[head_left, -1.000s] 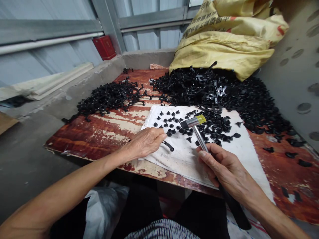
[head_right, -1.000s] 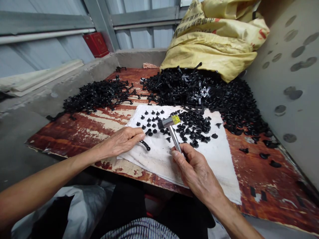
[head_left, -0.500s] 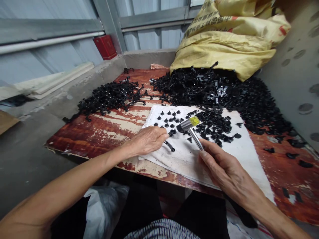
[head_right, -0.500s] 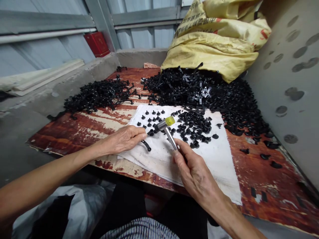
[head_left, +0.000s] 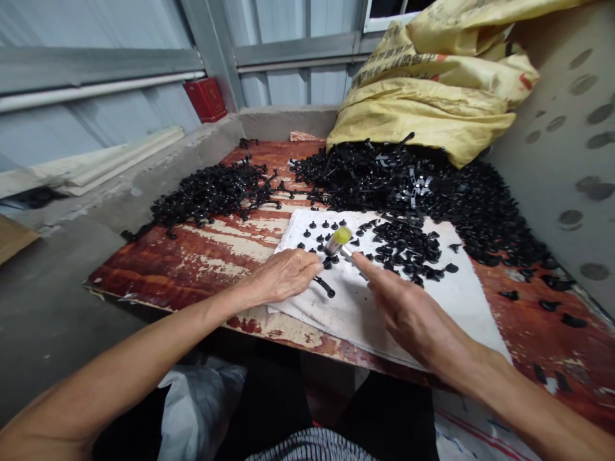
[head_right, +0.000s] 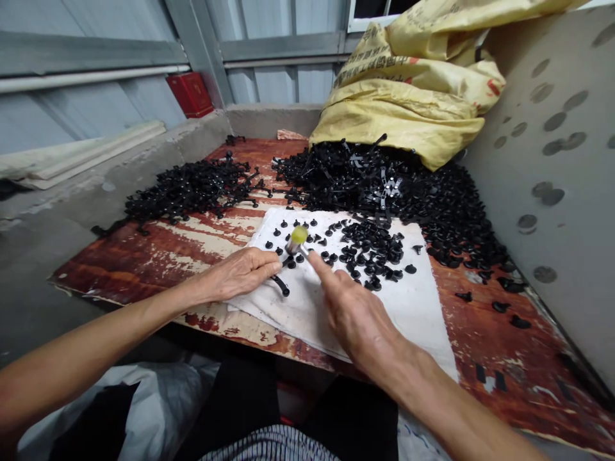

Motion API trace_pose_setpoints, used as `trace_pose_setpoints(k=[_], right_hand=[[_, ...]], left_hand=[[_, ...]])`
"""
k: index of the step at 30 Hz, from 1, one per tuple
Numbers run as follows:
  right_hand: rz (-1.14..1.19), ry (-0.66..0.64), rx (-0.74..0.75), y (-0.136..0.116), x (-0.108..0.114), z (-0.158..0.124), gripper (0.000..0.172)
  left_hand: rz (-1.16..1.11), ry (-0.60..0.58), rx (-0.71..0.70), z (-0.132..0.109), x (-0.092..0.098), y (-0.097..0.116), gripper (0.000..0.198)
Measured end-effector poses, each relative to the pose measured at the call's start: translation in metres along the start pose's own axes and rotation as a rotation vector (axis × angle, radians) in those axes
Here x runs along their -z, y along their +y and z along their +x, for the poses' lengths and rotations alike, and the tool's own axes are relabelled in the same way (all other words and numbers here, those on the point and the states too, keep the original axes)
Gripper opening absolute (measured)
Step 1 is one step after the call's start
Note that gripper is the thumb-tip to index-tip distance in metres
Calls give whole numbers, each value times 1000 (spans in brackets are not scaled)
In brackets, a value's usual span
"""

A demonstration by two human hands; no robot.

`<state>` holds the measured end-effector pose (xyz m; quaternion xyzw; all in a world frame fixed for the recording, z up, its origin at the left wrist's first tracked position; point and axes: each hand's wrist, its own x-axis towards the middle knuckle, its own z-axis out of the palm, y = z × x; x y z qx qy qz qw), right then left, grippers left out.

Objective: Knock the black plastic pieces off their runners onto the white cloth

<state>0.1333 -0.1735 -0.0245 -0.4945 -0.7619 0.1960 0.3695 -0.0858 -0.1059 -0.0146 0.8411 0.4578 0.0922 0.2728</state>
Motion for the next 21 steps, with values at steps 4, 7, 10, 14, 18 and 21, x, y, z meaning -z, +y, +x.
trace_pose_setpoints(k=[4,7,10,14,18,21], right_hand=[[-74,48,60,4,-2,-2,54],[-94,37,89,5,-4,-3,55],[-102,-23,112,4,-4,-2,52],[-130,33,26,3,-5,-2,56],[-114,-75,19,4,-7,-2,55],[-39,35,7,-1,-4,-4,51]], left_hand=[[-12,-18,7,0,0,0,36],[-17,-6,17,0,-2,-1,35],[-10,-4,16,-1,-3,-2,34],[-30,-18,14,0,-4,-4,35],[-32,-8,-13,2,-4,-1,34],[-184,-90,69,-1,3,-1,34]])
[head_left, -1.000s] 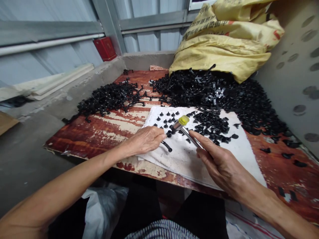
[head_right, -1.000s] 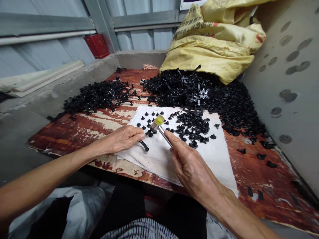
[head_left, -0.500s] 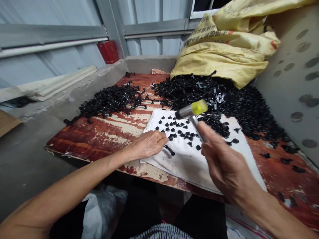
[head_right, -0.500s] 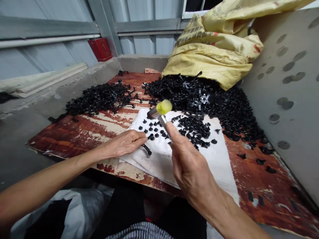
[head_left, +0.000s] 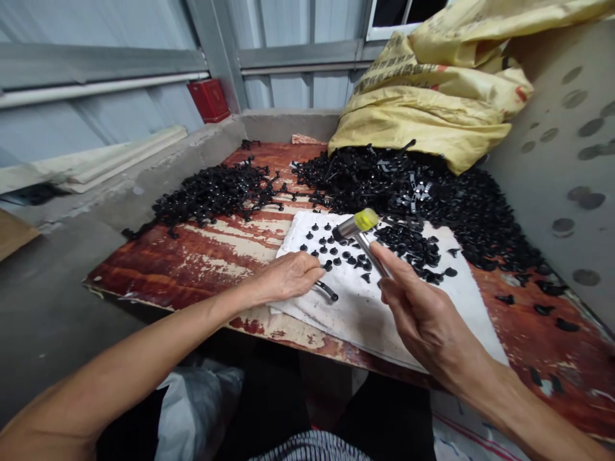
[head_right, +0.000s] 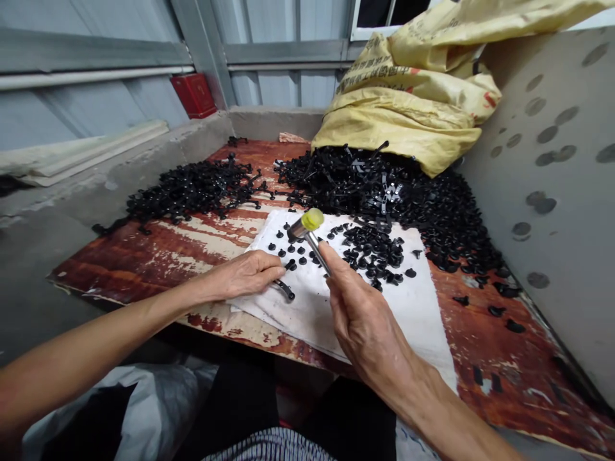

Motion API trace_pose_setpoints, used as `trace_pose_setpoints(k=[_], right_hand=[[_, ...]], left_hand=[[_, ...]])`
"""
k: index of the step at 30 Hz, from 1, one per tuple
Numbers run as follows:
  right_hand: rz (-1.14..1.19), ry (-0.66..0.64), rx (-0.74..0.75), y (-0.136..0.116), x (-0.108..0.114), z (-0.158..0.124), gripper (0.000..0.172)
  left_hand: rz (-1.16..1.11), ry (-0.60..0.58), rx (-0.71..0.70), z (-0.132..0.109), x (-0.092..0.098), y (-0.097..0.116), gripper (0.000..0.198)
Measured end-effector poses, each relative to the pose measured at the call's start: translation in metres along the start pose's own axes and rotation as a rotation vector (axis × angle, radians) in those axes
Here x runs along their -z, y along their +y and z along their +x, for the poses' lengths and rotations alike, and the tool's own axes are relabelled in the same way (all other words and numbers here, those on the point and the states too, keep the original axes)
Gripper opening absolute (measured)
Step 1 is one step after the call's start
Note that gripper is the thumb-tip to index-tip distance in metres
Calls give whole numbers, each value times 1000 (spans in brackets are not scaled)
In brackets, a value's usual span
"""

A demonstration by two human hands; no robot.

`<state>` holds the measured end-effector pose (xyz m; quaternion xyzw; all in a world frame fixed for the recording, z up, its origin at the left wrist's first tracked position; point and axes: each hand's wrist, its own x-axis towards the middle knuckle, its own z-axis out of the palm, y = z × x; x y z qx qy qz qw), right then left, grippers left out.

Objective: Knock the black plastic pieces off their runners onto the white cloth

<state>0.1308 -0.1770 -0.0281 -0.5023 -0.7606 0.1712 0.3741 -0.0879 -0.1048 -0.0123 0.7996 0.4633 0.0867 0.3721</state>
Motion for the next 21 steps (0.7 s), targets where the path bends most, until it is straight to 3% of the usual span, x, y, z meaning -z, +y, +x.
trace_pose_setpoints(k=[3,7,13,21], right_hand=[[139,26,-179,-1,0,-6,48],[353,-12,-403,8,-7,-13,52],[412,-53,-445,12,-12,-13,54],[331,-55,-429,13,-10,-13,54]], left_hand=[[-364,-19,145,-11,15,-6,27],[-734,134,223,-28,33,-20,30],[-877,219,348,-20,28,-31,23],[-922,324,469,-6,19,-25,22]])
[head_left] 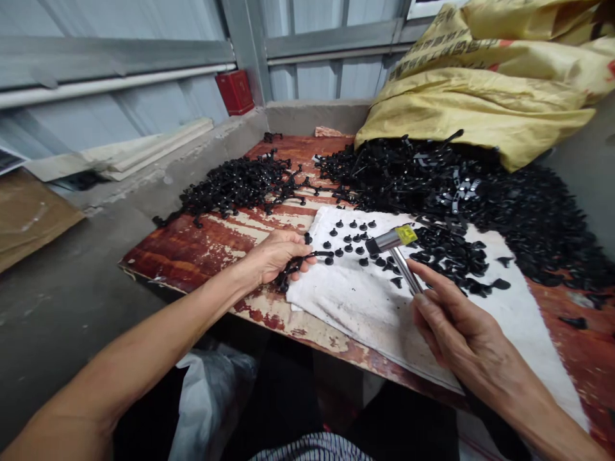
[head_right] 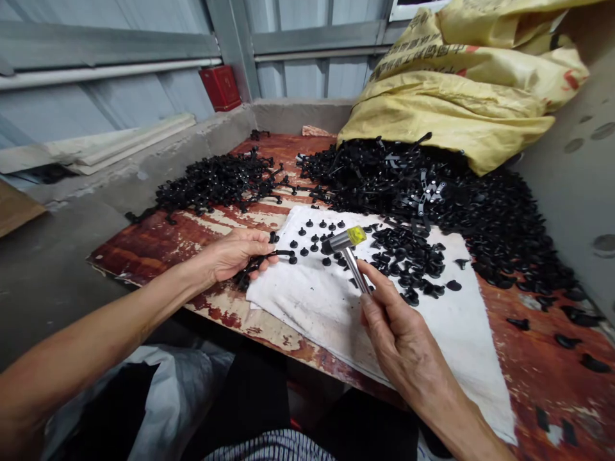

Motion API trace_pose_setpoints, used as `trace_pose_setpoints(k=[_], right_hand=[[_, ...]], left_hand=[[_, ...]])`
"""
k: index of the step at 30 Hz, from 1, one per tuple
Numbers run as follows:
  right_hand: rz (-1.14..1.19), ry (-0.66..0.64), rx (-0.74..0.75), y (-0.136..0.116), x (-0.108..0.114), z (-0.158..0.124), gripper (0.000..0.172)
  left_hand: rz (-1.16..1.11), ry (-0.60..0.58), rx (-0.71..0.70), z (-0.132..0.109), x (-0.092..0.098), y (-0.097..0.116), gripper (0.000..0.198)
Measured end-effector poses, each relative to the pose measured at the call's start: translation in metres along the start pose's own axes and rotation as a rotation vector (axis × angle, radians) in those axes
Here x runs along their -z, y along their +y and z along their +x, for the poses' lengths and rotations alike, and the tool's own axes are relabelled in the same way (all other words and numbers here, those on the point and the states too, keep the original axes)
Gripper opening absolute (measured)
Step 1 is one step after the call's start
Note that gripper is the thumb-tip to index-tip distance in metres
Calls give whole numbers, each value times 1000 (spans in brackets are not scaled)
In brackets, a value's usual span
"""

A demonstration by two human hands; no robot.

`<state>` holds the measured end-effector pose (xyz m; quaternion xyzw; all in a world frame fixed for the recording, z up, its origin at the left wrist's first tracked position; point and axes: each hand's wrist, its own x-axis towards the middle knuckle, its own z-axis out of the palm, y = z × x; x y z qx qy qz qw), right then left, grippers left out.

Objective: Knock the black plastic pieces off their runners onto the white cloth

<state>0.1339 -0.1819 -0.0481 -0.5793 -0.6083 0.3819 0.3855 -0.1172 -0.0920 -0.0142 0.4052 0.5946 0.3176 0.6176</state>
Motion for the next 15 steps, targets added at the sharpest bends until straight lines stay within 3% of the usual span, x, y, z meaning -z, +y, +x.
trace_pose_setpoints(k=[15], right_hand=[[-91,26,60,-8,0,1,46]], left_hand=[[-69,-34,45,3,2,-4,24]])
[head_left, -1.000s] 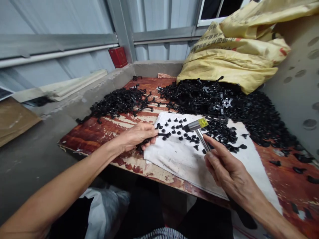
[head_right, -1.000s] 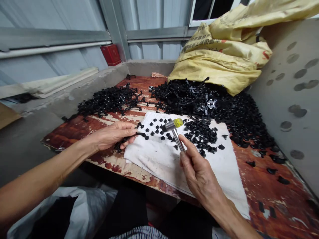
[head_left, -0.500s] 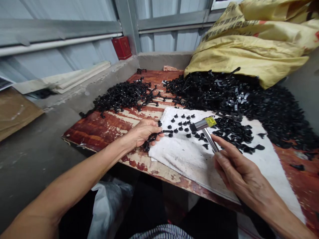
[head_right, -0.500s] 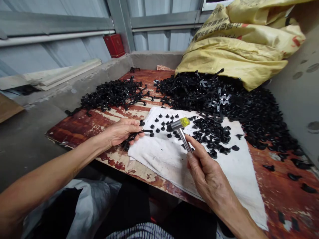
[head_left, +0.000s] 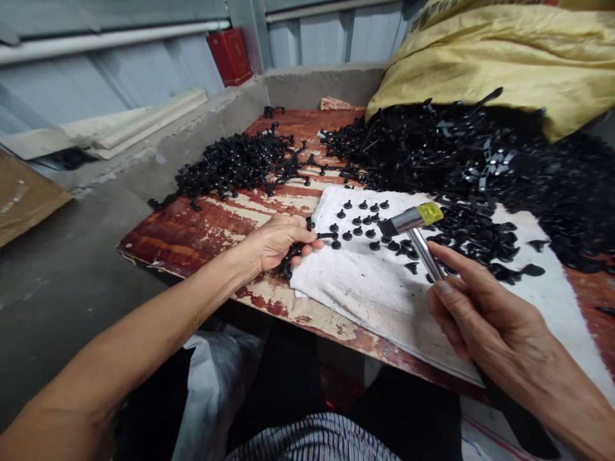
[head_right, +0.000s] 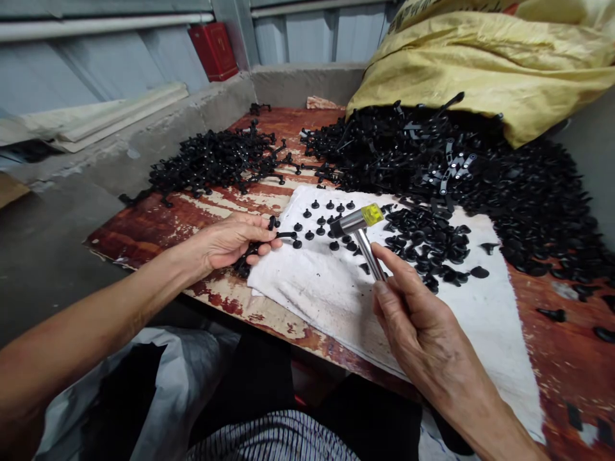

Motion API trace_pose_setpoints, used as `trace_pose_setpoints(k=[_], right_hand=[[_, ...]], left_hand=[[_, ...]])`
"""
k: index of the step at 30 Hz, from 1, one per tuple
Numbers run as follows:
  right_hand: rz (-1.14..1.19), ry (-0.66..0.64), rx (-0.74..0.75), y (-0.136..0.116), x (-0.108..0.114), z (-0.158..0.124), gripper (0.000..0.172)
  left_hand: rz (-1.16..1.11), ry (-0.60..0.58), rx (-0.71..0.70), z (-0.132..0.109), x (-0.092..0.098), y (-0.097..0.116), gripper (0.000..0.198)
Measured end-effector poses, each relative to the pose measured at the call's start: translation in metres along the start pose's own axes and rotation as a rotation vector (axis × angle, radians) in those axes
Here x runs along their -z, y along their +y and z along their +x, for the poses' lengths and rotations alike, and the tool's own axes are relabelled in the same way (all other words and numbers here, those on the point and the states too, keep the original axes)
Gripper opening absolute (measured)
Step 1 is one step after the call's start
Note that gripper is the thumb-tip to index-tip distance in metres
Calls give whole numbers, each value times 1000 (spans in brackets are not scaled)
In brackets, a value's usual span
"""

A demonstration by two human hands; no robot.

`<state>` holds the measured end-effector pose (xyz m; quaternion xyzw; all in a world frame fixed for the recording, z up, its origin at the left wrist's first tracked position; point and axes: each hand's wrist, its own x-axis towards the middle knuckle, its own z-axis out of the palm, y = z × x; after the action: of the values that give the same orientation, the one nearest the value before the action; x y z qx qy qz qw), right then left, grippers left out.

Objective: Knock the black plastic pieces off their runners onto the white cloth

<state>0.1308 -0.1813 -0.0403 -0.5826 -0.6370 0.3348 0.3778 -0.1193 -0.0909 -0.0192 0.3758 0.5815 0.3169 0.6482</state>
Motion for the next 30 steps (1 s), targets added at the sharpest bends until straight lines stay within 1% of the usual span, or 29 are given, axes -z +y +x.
trace_pose_setpoints(k=[4,9,18,22,30], right_hand=[[0,10,-18,1,0,0,48],[-20,36,40,2,-2,0,50],[-41,29,67,3,-1,0,51],[-50,29,78,5,-1,-1,50],[-59,25,94,2,-2,0,51]], left_hand=[[-37,-2,-2,0,0,1,23],[-49,-11,-18,0,0,-1,23],[-47,-20,-6,0,-1,-2,25],[-37,-10,-5,0,-2,-2,24],[-35,-18,-16,0,-1,-2,22]])
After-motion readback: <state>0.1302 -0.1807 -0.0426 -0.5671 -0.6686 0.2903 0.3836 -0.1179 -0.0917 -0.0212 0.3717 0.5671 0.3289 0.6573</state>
